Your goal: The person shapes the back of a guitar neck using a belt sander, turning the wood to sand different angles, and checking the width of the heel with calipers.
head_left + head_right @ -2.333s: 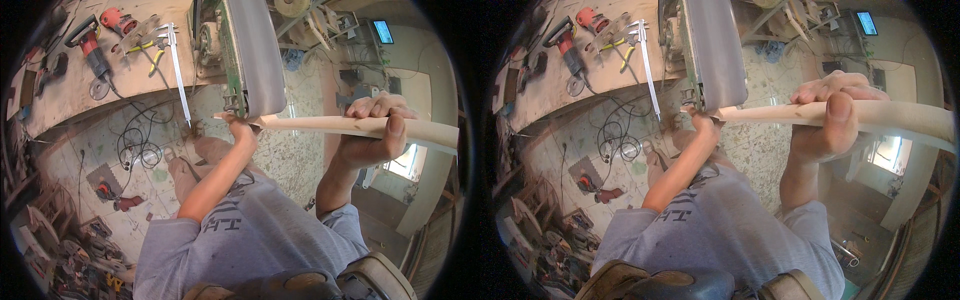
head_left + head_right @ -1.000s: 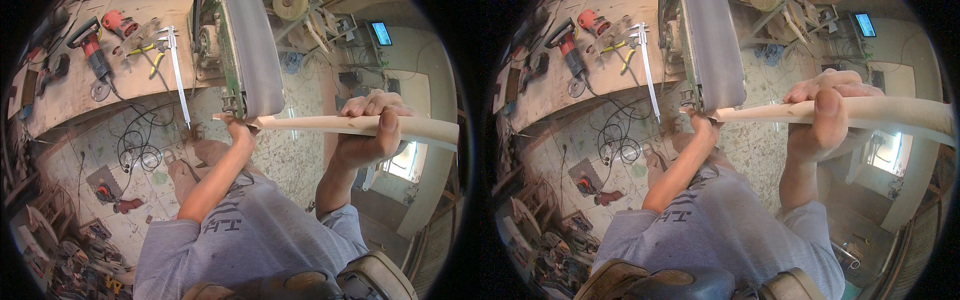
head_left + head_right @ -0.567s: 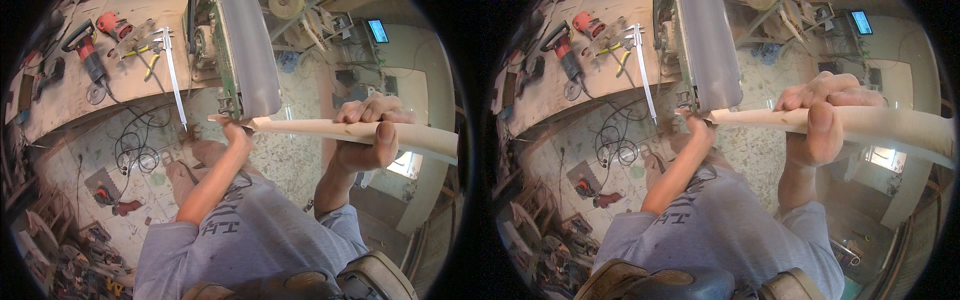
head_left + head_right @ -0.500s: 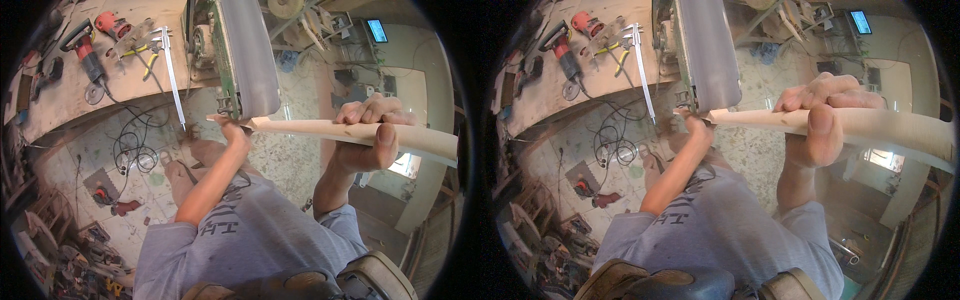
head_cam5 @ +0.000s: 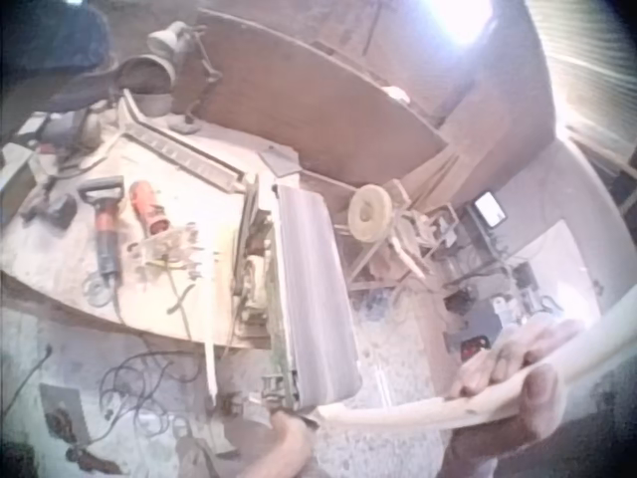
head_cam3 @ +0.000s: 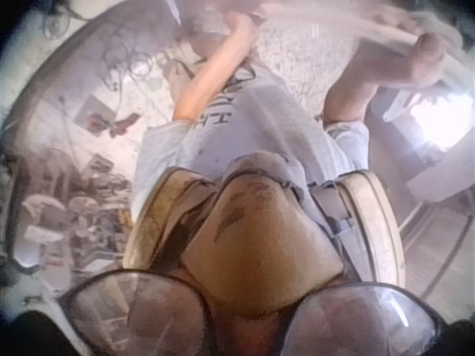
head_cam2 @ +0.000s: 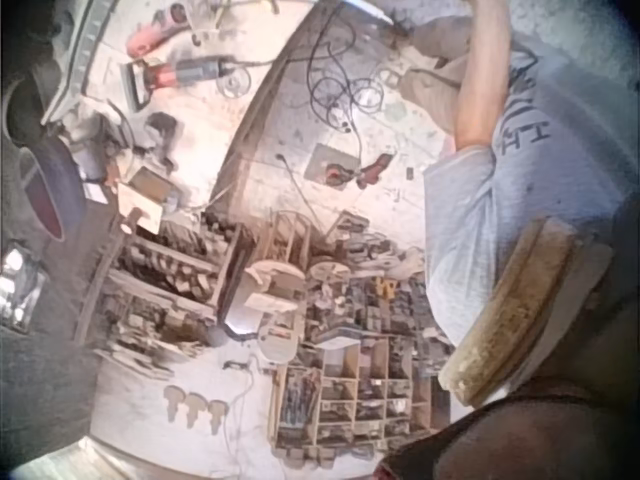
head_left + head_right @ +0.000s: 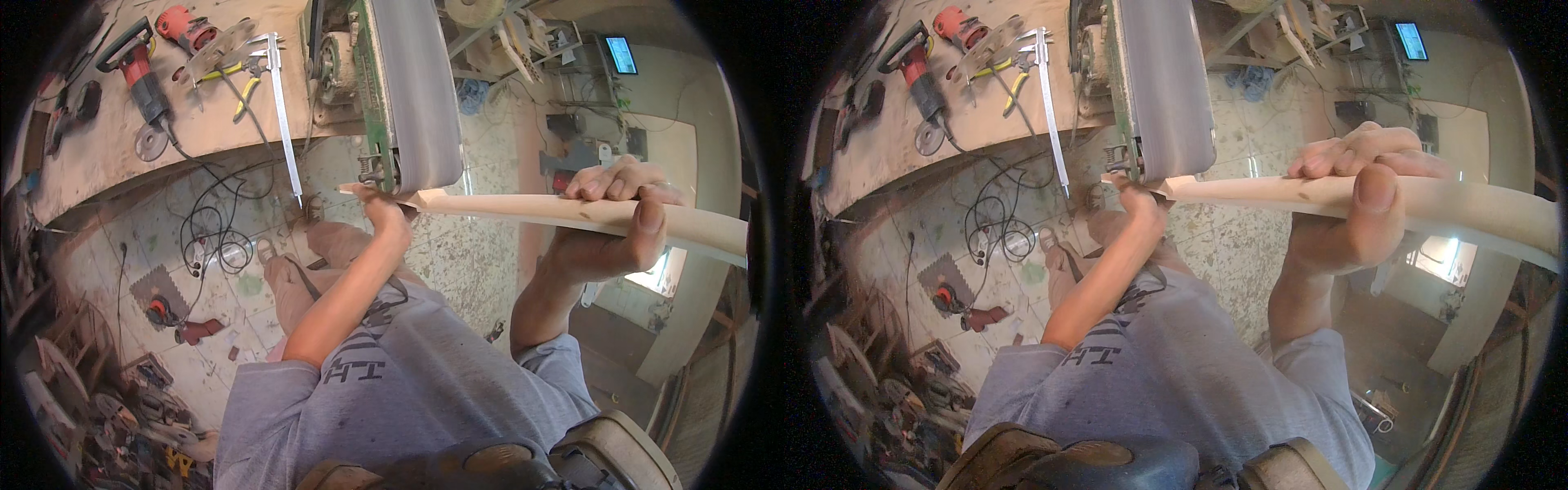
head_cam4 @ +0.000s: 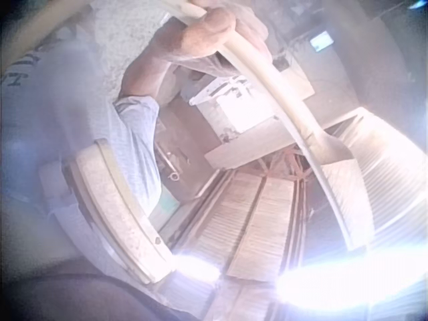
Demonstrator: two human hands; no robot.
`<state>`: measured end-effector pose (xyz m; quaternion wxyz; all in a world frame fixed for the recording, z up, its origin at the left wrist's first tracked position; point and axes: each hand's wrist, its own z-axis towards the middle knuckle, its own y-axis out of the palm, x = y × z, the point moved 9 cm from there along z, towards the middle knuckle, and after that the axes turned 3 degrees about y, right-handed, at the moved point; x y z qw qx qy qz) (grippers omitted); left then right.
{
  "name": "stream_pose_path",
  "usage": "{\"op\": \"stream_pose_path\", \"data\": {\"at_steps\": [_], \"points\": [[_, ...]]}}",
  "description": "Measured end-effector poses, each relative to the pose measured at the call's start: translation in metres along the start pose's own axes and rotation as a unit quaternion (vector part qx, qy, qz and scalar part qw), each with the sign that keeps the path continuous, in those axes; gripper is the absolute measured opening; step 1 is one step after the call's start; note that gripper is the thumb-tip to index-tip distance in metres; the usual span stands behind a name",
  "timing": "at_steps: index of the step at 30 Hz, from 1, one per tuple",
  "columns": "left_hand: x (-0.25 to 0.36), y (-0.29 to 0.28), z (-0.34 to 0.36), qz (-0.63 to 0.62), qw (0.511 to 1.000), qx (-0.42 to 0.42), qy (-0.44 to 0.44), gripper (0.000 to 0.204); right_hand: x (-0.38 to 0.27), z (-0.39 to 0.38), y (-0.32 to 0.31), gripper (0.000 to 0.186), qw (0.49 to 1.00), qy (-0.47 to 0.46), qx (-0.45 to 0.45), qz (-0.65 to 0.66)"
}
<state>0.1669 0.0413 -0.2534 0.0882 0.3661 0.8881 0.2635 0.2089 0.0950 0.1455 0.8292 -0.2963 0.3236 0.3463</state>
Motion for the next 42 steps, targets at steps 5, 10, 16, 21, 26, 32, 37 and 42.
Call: {"op": "stream_pose_path", "data": {"at_steps": [5, 10, 16, 21, 26, 32, 37, 42], "points": [[-0.003, -0.002, 0.008, -0.014, 1.0, 0.015, 0.004, 0.071, 0.001, 0.003, -0.001, 0.02, 1.0, -0.026, 0.002, -0.017], [0.001, 0.002, 0.009, -0.047, 0.999, 0.004, 0.004, 0.065, 0.004, 0.003, 0.001, 0.017, 0.999, -0.037, 0.006, -0.001], [-0.005, 0.001, 0.009, -0.012, 1.0, -0.001, -0.007, 0.065, 0.001, 0.004, -0.002, 0.014, 0.999, -0.043, 0.014, 0.006], [-0.005, 0.004, 0.01, -0.02, 1.0, -0.003, -0.005, 0.061, 0.003, 0.006, 0.0, 0.016, 0.999, -0.039, 0.025, 0.009], [-0.009, 0.005, 0.01, -0.016, 1.0, -0.002, -0.026, 0.06, 0.004, 0.005, -0.004, 0.018, 0.998, -0.035, 0.051, 0.01], [-0.002, 0.003, 0.005, -0.028, 0.999, 0.02, -0.012, 0.062, 0.001, 0.007, 0.007, 0.02, 0.999, -0.03, 0.008, 0.01], [0.004, -0.001, -0.001, 0.012, 1.0, 0.003, 0.008, 0.072, -0.005, 0.003, 0.009, 0.021, 0.998, -0.048, -0.03, 0.013], [0.01, -0.004, 0.004, -0.02, 1.0, -0.016, 0.009, 0.07, -0.009, 0.004, 0.021, 0.02, 0.995, -0.066, -0.071, 0.016]]}}
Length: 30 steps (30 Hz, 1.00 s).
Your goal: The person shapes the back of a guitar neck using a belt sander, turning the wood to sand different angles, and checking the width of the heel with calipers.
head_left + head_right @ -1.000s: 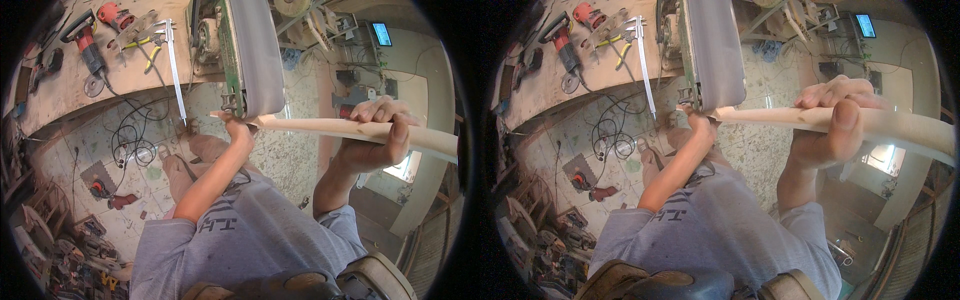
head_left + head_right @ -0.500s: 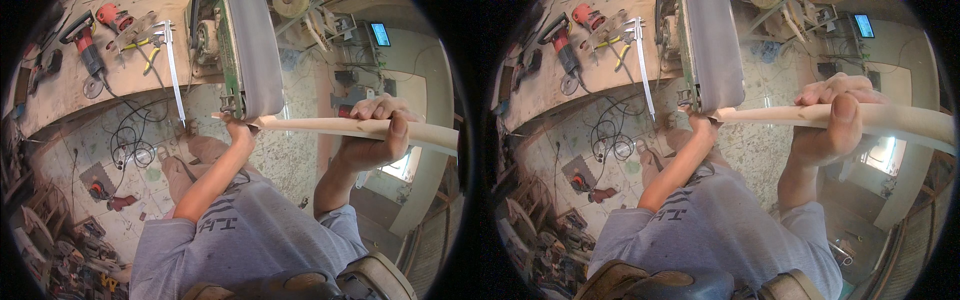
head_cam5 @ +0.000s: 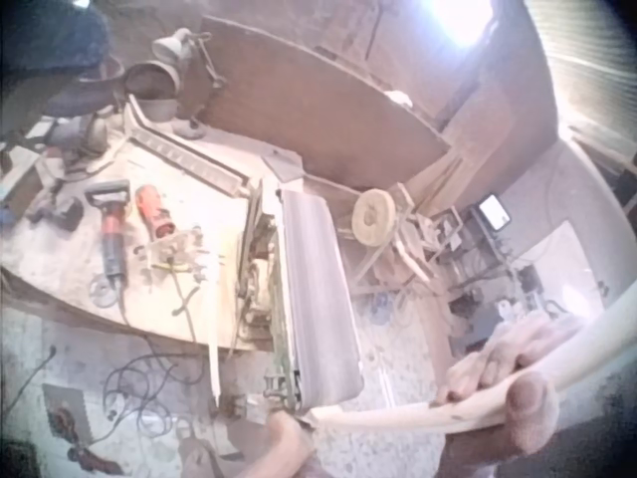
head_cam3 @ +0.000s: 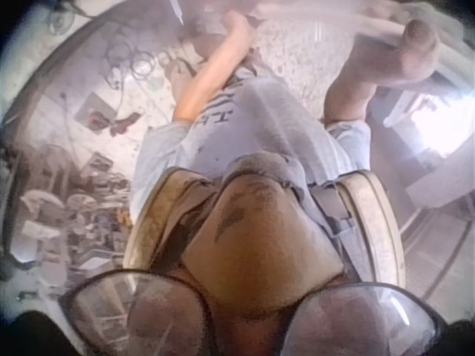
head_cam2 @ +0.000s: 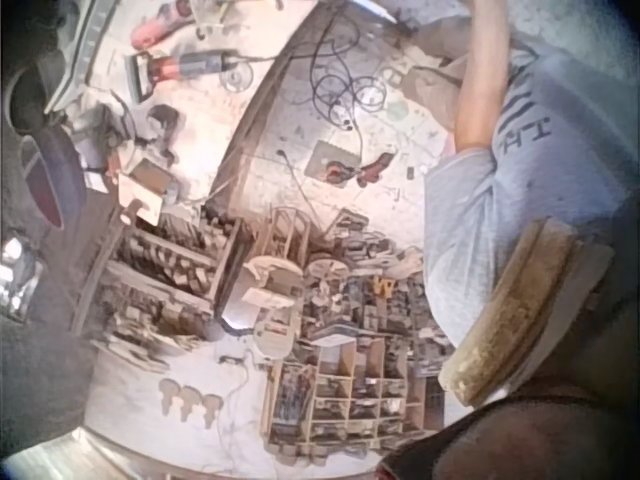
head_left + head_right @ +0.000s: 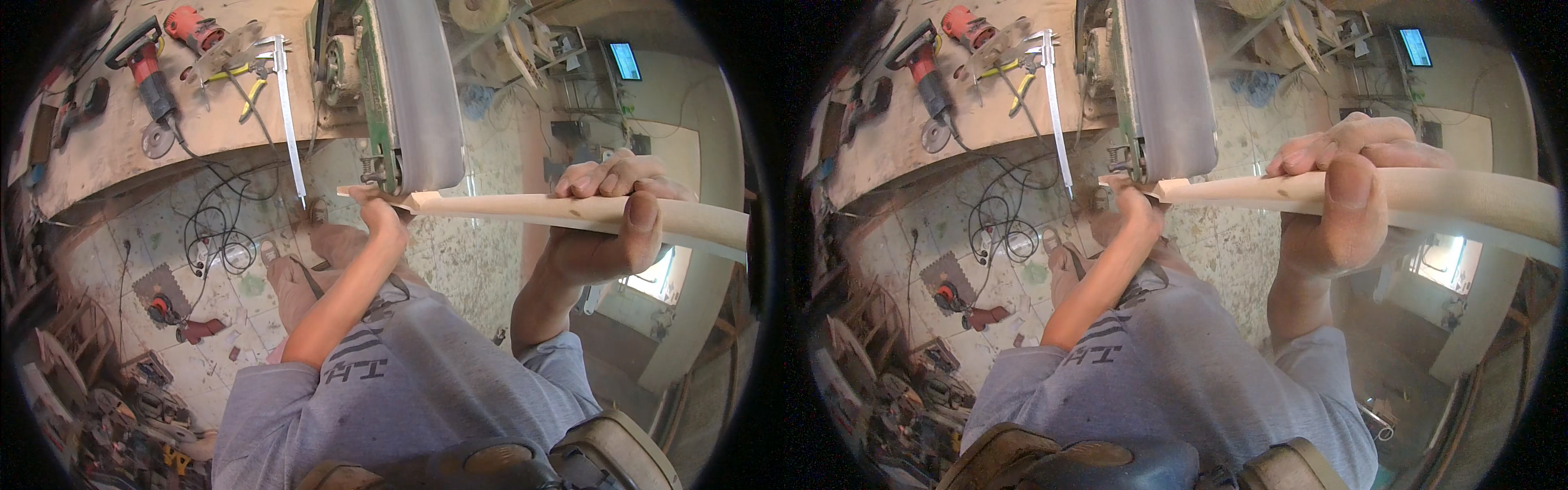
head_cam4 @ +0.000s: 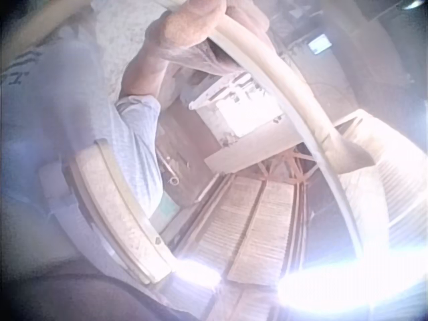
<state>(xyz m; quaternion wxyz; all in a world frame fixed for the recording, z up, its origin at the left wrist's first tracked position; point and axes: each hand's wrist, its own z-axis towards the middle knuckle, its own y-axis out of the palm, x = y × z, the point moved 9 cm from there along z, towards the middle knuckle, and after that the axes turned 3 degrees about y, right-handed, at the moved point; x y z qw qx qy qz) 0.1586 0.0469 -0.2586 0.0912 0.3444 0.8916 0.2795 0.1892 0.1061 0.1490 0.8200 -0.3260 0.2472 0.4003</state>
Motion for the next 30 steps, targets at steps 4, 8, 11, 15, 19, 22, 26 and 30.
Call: {"op": "stream_pose_path", "data": {"at_steps": [4, 8, 11, 15, 19, 22, 26, 30], "points": [[-0.005, 0.006, 0.001, -0.006, 1.0, 0.007, 0.005, 0.071, 0.007, -0.004, -0.006, 0.016, 0.998, 0.029, 0.043, 0.02], [-0.01, 0.008, 0.003, -0.006, 1.0, -0.003, -0.005, 0.074, 0.011, -0.004, -0.015, 0.016, 0.997, 0.043, 0.055, 0.011], [-0.007, 0.006, 0.0, -0.005, 1.0, -0.003, -0.002, 0.073, 0.007, -0.008, -0.012, 0.016, 0.99, 0.077, 0.104, -0.063], [0.012, -0.005, -0.027, -0.051, 0.998, 0.029, 0.005, 0.065, 0.015, -0.023, -0.052, 0.024, 0.976, 0.132, 0.079, 0.156], [0.037, -0.059, -0.049, -0.004, 0.992, -0.129, 0.011, 0.052, 0.012, -0.091, -0.094, 0.042, 0.924, 0.123, 0.0, 0.363], [0.074, -0.081, -0.076, 0.002, 0.981, -0.18, 0.075, 0.05, 0.036, -0.144, -0.117, 0.05, 0.892, 0.186, 0.141, 0.388], [0.112, -0.069, -0.115, 0.009, 0.955, -0.272, 0.115, 0.052, 0.067, -0.23, -0.133, 0.057, 0.759, 0.301, 0.387, 0.428], [0.131, -0.066, -0.138, 0.015, 0.93, -0.347, 0.12, 0.055, 0.085, -0.3, -0.14, 0.056, 0.681, 0.312, 0.483, 0.453]]}}
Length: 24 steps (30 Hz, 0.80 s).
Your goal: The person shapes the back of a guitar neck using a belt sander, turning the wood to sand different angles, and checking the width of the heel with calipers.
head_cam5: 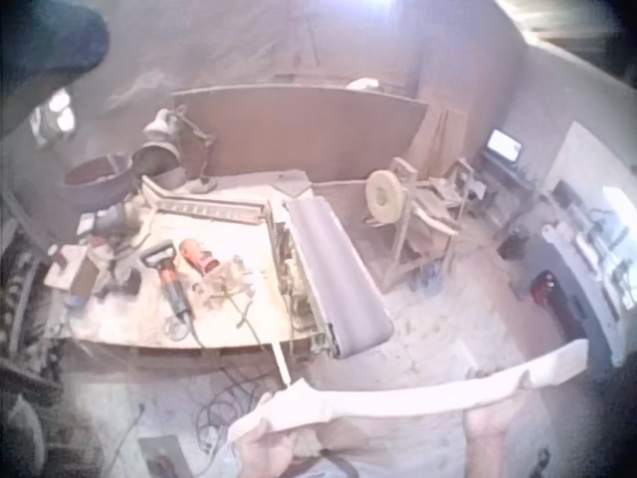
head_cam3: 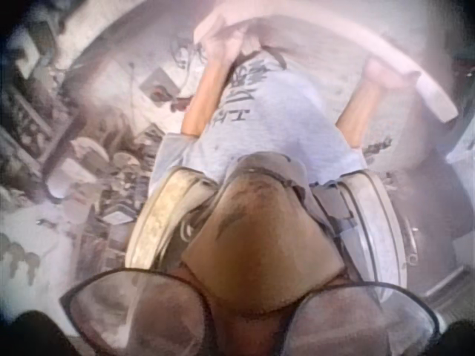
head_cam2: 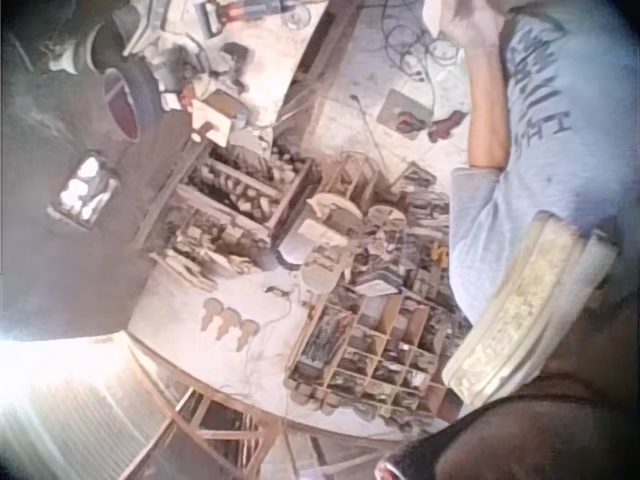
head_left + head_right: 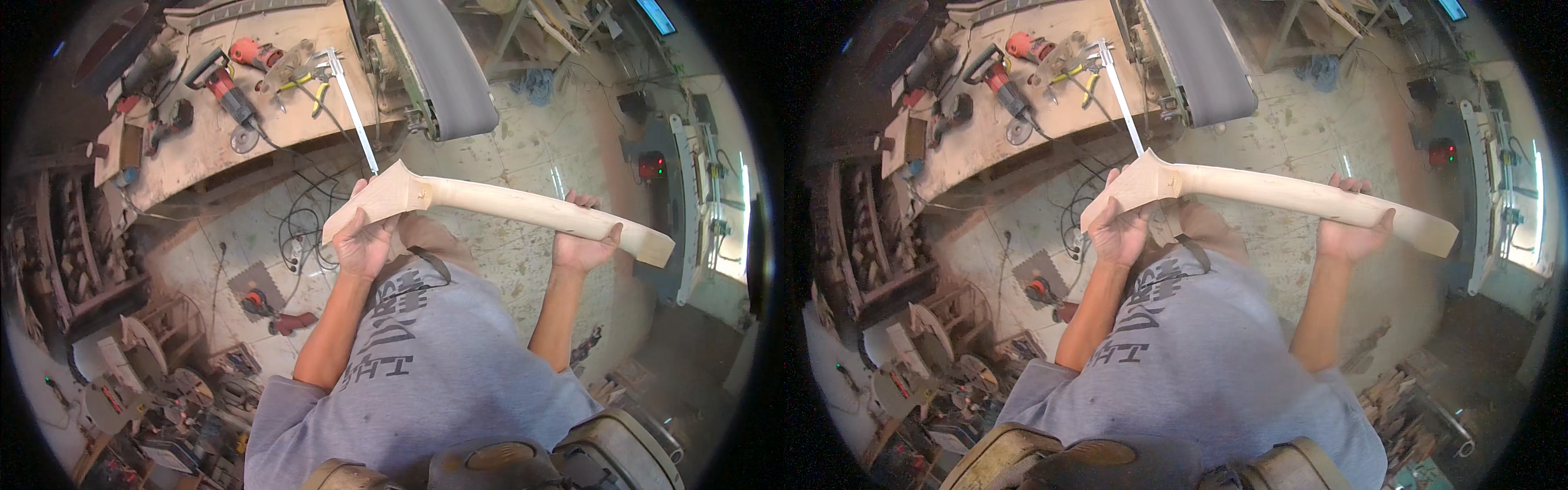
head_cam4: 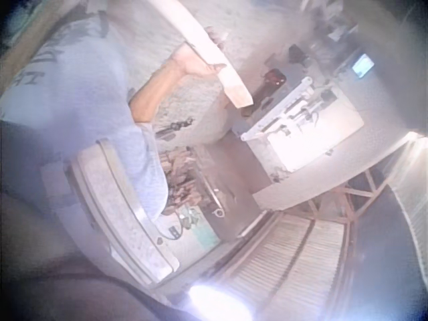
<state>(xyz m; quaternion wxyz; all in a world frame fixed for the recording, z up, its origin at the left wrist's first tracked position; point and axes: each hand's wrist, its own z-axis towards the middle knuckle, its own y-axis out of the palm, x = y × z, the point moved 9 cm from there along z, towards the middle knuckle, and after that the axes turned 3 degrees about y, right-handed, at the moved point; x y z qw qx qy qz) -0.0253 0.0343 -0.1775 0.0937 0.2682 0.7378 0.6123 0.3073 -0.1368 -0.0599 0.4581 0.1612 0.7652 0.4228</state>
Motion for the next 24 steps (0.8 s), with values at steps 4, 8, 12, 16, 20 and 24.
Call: {"op": "stream_pose_path", "data": {"at_steps": [4, 8, 12, 16, 20, 24], "points": [[0.005, 0.01, -0.002, 0.008, 0.999, -0.031, -0.006, 0.054, -0.006, -0.013, -0.026, 0.056, 0.998, -0.04, 0.045, 0.011], [-0.01, 0.015, 0.008, 0.047, 0.998, 0.012, -0.047, 0.049, -0.022, -0.029, -0.021, 0.049, 0.999, -0.036, -0.04, 0.003], [-0.047, -0.006, 0.03, 0.061, 0.99, 0.06, -0.111, 0.045, -0.051, -0.06, 0.018, 0.042, 0.979, -0.135, -0.089, -0.127], [-0.094, -0.016, 0.059, 0.047, 0.983, 0.094, -0.148, 0.041, -0.067, -0.08, 0.074, 0.039, 0.92, -0.23, -0.153, -0.277], [-0.126, -0.017, 0.094, 0.033, 0.982, 0.118, -0.144, 0.043, -0.062, -0.083, 0.118, 0.037, 0.863, -0.313, -0.123, -0.376], [-0.138, -0.013, 0.124, 0.046, 0.979, 0.148, -0.128, 0.055, -0.044, -0.071, 0.153, 0.043, 0.839, -0.347, -0.102, -0.407]]}}
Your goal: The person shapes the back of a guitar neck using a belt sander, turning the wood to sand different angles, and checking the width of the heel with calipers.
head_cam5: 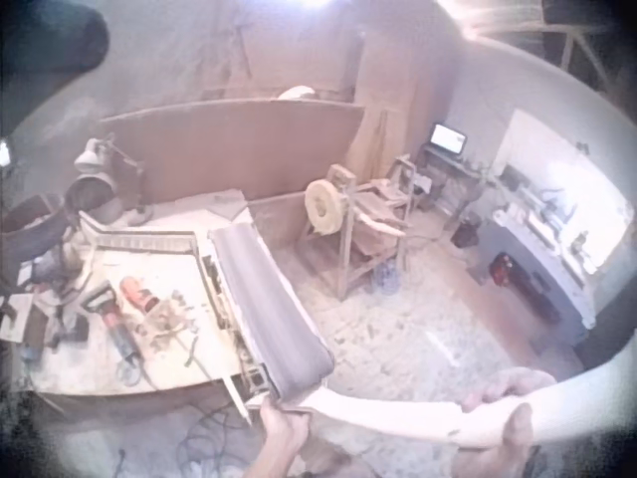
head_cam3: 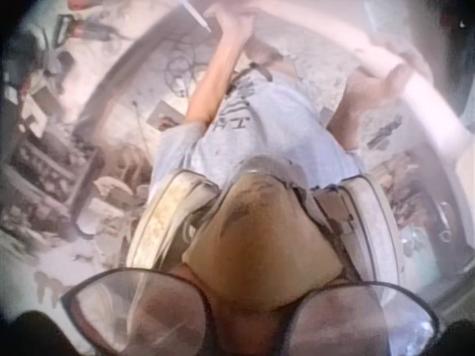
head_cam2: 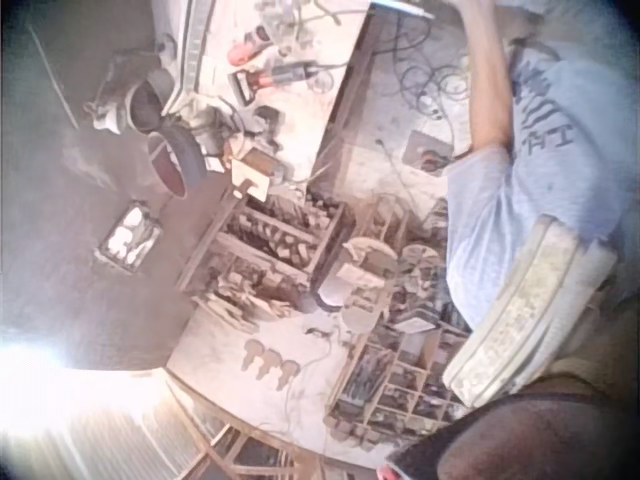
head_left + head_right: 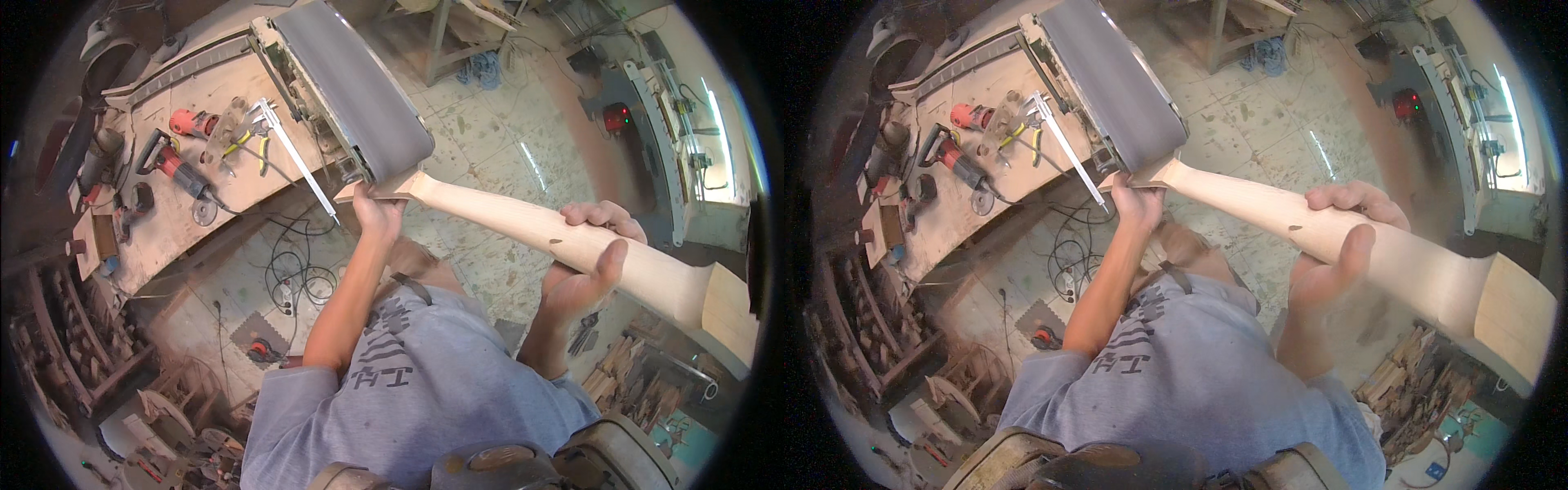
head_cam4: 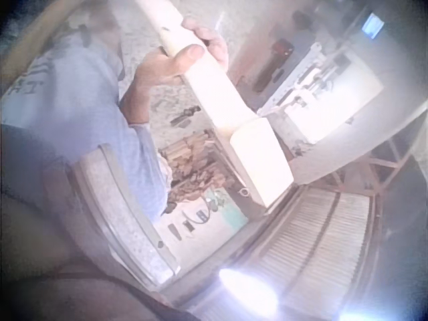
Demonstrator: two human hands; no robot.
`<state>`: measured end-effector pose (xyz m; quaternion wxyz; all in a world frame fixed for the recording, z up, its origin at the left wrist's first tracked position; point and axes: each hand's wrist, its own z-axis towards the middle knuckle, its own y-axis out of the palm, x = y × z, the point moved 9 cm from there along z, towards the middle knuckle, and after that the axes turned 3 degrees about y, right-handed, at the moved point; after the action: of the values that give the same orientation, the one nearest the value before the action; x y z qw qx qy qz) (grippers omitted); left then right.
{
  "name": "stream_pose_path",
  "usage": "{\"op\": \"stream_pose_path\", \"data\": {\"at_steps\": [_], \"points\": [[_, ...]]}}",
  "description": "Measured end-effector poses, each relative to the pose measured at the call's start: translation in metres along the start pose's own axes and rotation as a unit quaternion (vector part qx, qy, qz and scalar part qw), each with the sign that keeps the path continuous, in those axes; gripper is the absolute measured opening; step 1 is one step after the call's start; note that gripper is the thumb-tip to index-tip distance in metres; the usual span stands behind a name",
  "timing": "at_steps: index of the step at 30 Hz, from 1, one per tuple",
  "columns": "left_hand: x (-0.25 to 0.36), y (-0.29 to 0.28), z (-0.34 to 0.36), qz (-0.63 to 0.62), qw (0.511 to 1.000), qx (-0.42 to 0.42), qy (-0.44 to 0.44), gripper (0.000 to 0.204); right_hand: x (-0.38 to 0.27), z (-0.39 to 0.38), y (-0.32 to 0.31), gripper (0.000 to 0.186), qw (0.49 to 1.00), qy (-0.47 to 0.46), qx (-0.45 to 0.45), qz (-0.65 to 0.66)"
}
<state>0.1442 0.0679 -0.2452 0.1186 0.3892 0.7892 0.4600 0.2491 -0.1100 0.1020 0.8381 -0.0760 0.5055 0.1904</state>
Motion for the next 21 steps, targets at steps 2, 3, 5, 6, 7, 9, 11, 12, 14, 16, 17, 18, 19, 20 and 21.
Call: {"op": "stream_pose_path", "data": {"at_steps": [2, 3, 5, 6, 7, 9, 11, 12, 14, 16, 17, 18, 19, 20, 21], "points": [[-0.002, 0.001, 0.012, -0.024, 1.0, 0.012, 0.0, 0.064, -0.003, 0.008, 0.022, 0.042, 1.0, -0.016, -0.023, 0.005], [-0.004, 0.0, 0.017, -0.023, 0.999, 0.022, -0.001, 0.068, -0.005, 0.013, 0.035, 0.037, 0.999, -0.028, -0.041, 0.019], [-0.005, 0.009, 0.019, -0.017, 0.999, 0.04, -0.01, 0.077, -0.009, 0.018, 0.057, 0.033, 0.995, -0.055, -0.081, 0.036], [-0.007, 0.007, 0.02, -0.02, 0.999, 0.037, -0.004, 0.079, -0.011, 0.02, 0.068, 0.033, 0.991, -0.069, -0.105, 0.04], [-0.01, 0.005, 0.023, -0.025, 0.999, 0.032, 0.002, 0.081, -0.014, 0.021, 0.08, 0.033, 0.987, -0.085, -0.131, 0.046], [-0.013, 0.0, 0.029, -0.04, 0.999, 0.019, 0.01, 0.084, -0.021, 0.02, 0.1, 0.034, 0.988, -0.102, -0.114, 0.02], [-0.018, -0.001, 0.034, -0.062, 0.998, 0.0, 0.009, 0.084, -0.026, 0.021, 0.112, 0.035, 0.988, -0.111, -0.11, 0.002], [-0.022, -0.005, 0.036, -0.074, 0.997, 0.009, 0.01, 0.082, -0.027, 0.023, 0.117, 0.035, 0.987, -0.109, -0.115, -0.002], [-0.023, -0.002, 0.035, -0.099, 0.995, 0.022, 0.018, 0.08, -0.025, 0.024, 0.123, 0.036, 0.987, -0.109, -0.116, -0.01], [-0.02, 0.003, 0.028, -0.083, 0.995, 0.05, 0.019, 0.074, -0.024, 0.026, 0.124, 0.037, 0.988, -0.108, -0.105, -0.023], [-0.017, 0.007, 0.024, -0.074, 0.995, 0.063, 0.02, 0.072, -0.024, 0.026, 0.127, 0.036, 0.987, -0.112, -0.111, -0.022], [-0.018, 0.007, 0.023, -0.089, 0.994, 0.067, 0.012, 0.07, -0.025, 0.027, 0.129, 0.036, 0.986, -0.115, -0.117, -0.021], [-0.019, 0.007, 0.023, -0.101, 0.992, 0.071, 0.004, 0.068, -0.026, 0.027, 0.132, 0.036, 0.985, -0.118, -0.122, -0.019], [-0.02, 0.007, 0.023, -0.114, 0.991, 0.075, -0.004, 0.066, -0.026, 0.027, 0.134, 0.036, 0.985, -0.12, -0.124, -0.016], [-0.019, 0.007, 0.023, -0.112, 0.991, 0.08, -0.002, 0.067, -0.025, 0.027, 0.135, 0.036, 0.985, -0.121, -0.126, -0.014]]}}
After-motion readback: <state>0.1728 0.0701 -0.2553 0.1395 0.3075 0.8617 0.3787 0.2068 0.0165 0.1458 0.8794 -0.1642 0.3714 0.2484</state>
